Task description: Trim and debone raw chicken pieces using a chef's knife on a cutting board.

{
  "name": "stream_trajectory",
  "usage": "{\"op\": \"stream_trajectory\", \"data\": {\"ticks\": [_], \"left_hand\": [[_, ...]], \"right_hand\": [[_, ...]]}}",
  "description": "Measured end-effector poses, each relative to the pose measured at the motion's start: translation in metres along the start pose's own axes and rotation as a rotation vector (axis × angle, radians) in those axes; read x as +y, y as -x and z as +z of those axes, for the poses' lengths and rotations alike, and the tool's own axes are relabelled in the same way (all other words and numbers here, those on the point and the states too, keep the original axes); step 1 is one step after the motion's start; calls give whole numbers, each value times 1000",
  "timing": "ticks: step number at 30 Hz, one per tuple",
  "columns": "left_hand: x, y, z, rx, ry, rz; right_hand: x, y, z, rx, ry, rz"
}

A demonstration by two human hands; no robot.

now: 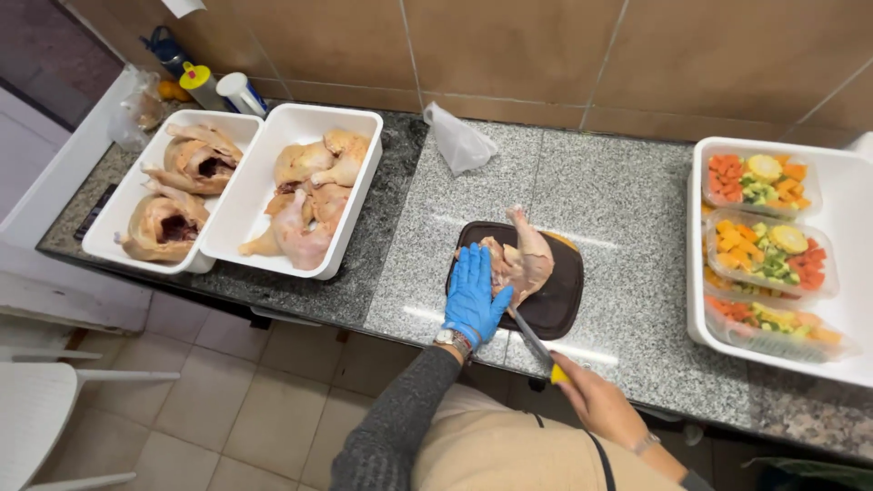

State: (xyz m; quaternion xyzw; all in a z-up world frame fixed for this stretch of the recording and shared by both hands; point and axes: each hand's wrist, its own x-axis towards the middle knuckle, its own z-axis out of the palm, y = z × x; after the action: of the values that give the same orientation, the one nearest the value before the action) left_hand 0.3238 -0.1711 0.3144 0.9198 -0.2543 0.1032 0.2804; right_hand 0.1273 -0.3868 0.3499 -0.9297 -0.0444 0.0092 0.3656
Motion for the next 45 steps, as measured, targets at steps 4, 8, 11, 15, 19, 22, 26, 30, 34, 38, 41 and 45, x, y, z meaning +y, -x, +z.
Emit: {"op": "stream_trajectory", "data": {"ticks": [4,8,11,15,19,22,26,30,34,38,41,45], "left_hand": [[25,-31,-60,-186,-104,-19],[31,-83,-43,-423,-214,-292],[-6,-104,23,-503,-429,-148],[-10,-163,28,-485,-521,-95],[-16,-167,41,-563,-598,-55],[-21,-147,62,-664,-648,-3],[-49,-144,100,-727,-692,50],[-14,-134,35,-724,-541,-139],[-19,-118,7,-627,-323,-438],[-39,-101,2,-640,-242,-460],[-85,-83,39,-687,-171,-364],[-131,-68,90,-596,537,-267]], "right_hand": [[72,29,12,-230,288,500],[68,12,-19,45,0,558],[33,-11,-27,105,-12,378],[-8,-56,-18,106,43,447],[-34,-74,4,36,106,427],[-26,-86,29,35,202,434],[-21,-91,35,9,230,530],[-9,-91,47,-13,246,577],[-15,-84,49,-44,199,581],[-9,-82,58,-48,232,579],[1,-82,59,6,254,593],[7,-85,38,-13,283,512]]}}
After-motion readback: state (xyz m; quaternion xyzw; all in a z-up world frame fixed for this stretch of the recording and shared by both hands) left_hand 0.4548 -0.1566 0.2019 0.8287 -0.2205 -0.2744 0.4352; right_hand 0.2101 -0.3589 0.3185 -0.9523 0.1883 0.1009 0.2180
